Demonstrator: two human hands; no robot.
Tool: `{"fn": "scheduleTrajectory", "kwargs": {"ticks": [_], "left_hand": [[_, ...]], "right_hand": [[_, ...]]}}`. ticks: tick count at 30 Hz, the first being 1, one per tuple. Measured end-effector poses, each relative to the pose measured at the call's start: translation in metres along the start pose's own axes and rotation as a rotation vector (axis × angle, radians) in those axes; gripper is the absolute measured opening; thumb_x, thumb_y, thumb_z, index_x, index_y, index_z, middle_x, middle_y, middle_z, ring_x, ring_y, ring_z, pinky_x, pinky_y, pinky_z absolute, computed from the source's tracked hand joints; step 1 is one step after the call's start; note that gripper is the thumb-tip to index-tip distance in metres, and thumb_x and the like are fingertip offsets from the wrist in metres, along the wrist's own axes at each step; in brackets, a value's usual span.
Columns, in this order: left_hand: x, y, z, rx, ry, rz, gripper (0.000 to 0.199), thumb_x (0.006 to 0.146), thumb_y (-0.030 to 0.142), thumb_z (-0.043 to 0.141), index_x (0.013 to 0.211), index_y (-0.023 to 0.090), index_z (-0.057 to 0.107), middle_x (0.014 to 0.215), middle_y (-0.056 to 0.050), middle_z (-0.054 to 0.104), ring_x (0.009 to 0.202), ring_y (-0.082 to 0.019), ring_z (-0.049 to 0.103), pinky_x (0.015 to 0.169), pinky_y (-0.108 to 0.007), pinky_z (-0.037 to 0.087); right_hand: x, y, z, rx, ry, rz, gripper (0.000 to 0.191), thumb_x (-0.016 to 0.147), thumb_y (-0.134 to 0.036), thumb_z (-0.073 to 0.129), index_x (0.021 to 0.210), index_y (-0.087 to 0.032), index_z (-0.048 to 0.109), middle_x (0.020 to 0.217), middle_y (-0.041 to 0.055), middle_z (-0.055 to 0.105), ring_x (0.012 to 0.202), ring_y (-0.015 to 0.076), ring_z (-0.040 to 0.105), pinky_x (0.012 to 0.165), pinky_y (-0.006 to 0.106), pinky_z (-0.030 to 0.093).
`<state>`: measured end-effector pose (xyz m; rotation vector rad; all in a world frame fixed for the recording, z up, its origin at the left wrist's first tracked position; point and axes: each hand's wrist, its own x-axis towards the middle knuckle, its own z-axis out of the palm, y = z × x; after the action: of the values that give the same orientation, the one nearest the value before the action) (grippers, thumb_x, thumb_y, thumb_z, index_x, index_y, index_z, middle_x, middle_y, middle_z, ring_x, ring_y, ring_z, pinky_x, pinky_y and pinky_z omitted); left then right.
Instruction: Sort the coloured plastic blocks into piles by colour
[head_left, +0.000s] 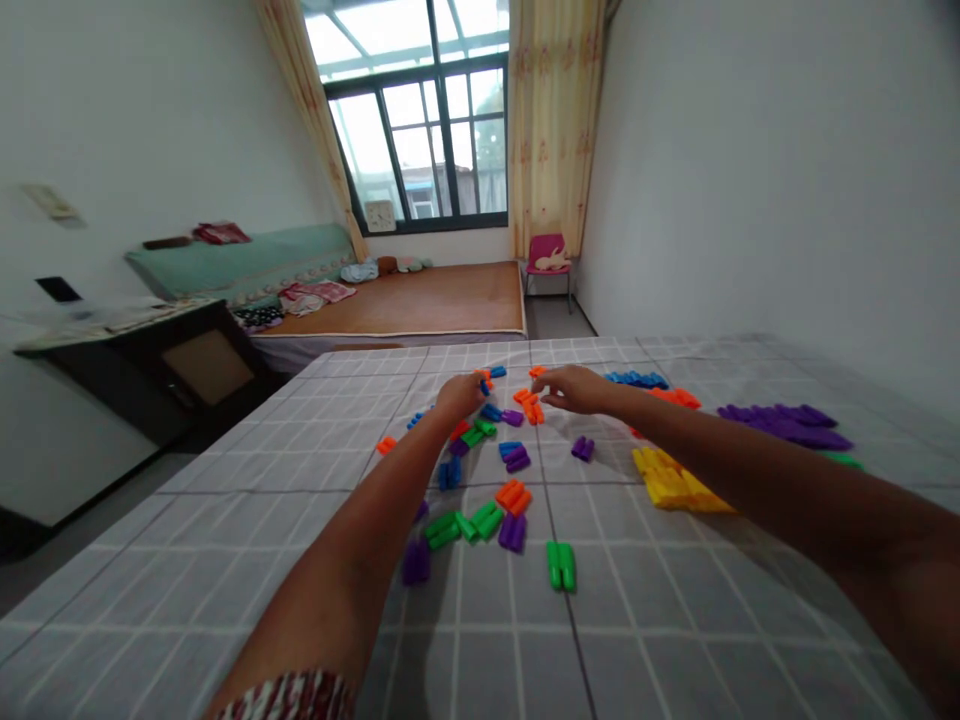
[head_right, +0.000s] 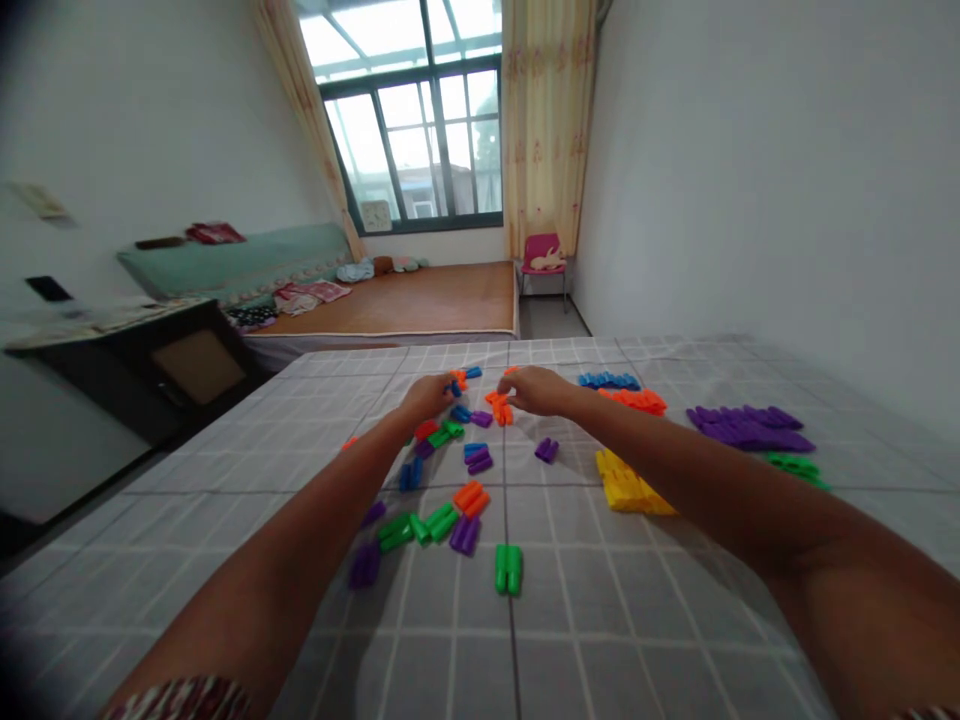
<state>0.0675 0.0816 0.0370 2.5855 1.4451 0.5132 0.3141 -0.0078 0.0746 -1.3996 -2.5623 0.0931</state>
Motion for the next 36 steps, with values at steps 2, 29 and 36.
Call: {"fn": "scheduleTrajectory", "kwargs": {"ticks": [2,29,36], "left_hand": [[0.006,0.017,-0.005,-0.184,0.029,-0.063,0.038,0.079,0.018,0.056,0.116,0.017,0.064,0.096,-0.011,0.073,0.086,-0.024,0.068,0.079,-0.036,0.052],[-0.05,0.015,-0.022,-0.487,-0.159,0.167,0.039,0.079,0.039,0.054,0.106,0.015,0.07,0.113,-0.011,0.07,0.102,-0.026,0.065,0.091,-0.04,0.05],[-0.062,-0.001,-0.024,-0.465,-0.144,0.125,0.042,0.078,0.041,0.053,0.105,0.016,0.071,0.11,-0.009,0.072,0.101,-0.025,0.066,0.093,-0.038,0.05]], "right_hand": [[0.006,0.004,-0.007,0.047,0.103,0.003,0.03,0.084,-0.019,0.058,0.113,-0.018,0.065,0.107,0.0097,0.07,0.085,0.0189,0.066,0.08,0.031,0.048],[-0.137,0.225,-0.043,-0.11,-0.206,0.765,0.037,0.056,-0.028,0.079,0.093,-0.023,0.077,0.095,0.0043,0.075,0.092,0.0245,0.067,0.079,0.03,0.049],[-0.13,0.23,-0.021,-0.093,-0.269,0.744,0.045,0.058,-0.023,0.075,0.103,-0.024,0.075,0.109,0.0054,0.073,0.1,0.0246,0.066,0.085,0.031,0.049]]}}
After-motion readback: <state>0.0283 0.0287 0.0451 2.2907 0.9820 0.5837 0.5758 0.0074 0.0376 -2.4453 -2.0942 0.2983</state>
